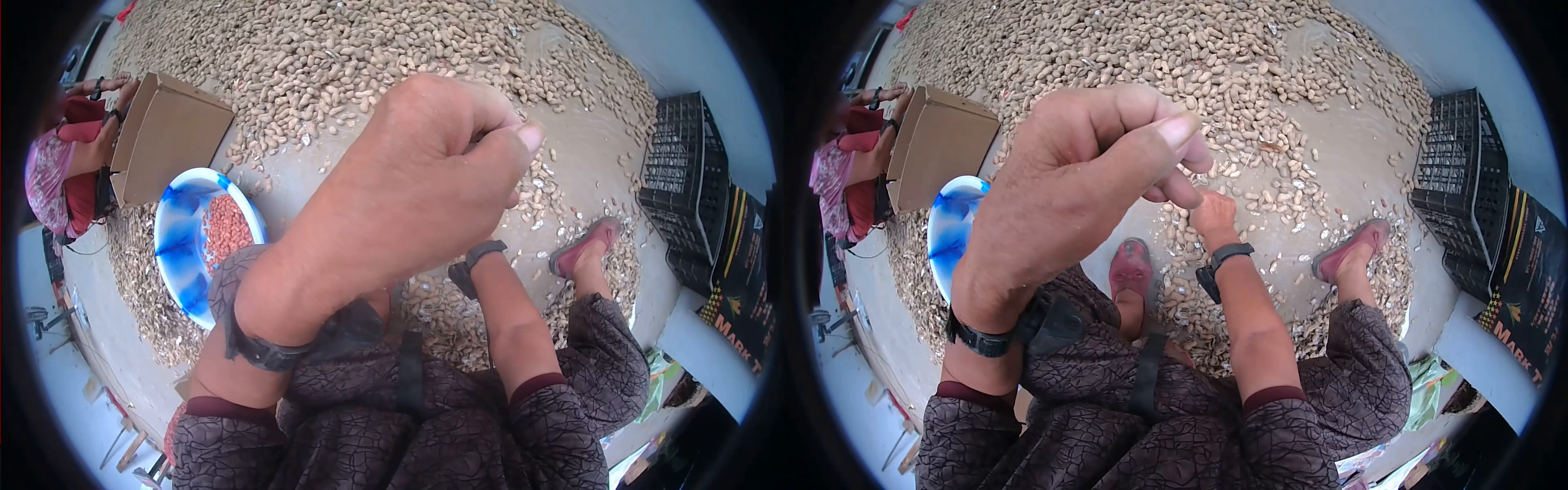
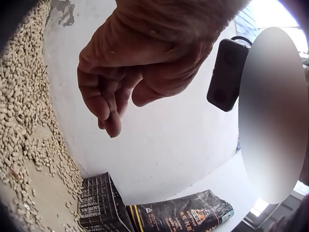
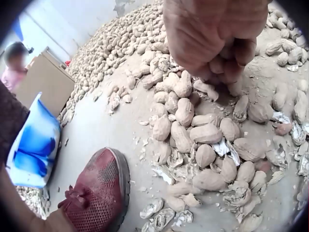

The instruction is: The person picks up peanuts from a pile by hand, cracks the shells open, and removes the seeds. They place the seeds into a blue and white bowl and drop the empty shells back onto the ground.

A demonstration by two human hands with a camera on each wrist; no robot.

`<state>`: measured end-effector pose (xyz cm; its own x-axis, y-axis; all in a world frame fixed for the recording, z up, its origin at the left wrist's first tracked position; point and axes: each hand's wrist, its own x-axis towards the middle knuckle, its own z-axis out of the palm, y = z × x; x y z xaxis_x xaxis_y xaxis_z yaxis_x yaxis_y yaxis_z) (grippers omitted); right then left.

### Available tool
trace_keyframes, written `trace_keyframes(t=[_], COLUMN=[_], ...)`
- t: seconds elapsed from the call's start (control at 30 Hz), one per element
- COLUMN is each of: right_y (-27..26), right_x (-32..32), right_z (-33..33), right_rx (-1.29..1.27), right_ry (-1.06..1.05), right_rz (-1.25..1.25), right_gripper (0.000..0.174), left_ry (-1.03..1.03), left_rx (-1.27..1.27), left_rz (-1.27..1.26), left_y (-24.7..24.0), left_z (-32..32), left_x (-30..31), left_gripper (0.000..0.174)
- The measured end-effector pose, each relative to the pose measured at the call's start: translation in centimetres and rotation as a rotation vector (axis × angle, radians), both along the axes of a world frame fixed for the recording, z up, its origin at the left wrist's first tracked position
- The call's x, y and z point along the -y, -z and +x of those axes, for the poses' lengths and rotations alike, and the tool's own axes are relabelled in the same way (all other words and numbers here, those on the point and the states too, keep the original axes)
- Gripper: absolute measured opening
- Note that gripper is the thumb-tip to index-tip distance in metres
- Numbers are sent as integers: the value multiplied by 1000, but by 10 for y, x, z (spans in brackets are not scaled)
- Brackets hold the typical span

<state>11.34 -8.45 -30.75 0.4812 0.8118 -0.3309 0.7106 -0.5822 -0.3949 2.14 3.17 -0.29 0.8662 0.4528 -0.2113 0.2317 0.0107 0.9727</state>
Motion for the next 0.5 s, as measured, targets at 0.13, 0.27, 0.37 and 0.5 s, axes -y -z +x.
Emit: trace_keyframes(t=[0.13, 0.27, 0.37, 0.5], right_y=[-6, -31, -69, -129], right_x=[0, 11, 21, 35], right_z=[6, 15, 22, 28], right_rx=[-38, -626, -1053, -1178], right_ry=[46, 527, 704, 706], right_rz=[-36, 163, 420, 714], right_gripper=[12, 9, 10, 10], left_ry=[17, -8, 7, 99], left_rx=[-37, -16, 5, -76], left_rz=[16, 71, 106, 319], left_y=[-2, 5, 16, 29], left_z=[0, 1, 3, 9], left_x=[-1, -5, -5, -3], left_gripper=[23, 25, 25, 26])
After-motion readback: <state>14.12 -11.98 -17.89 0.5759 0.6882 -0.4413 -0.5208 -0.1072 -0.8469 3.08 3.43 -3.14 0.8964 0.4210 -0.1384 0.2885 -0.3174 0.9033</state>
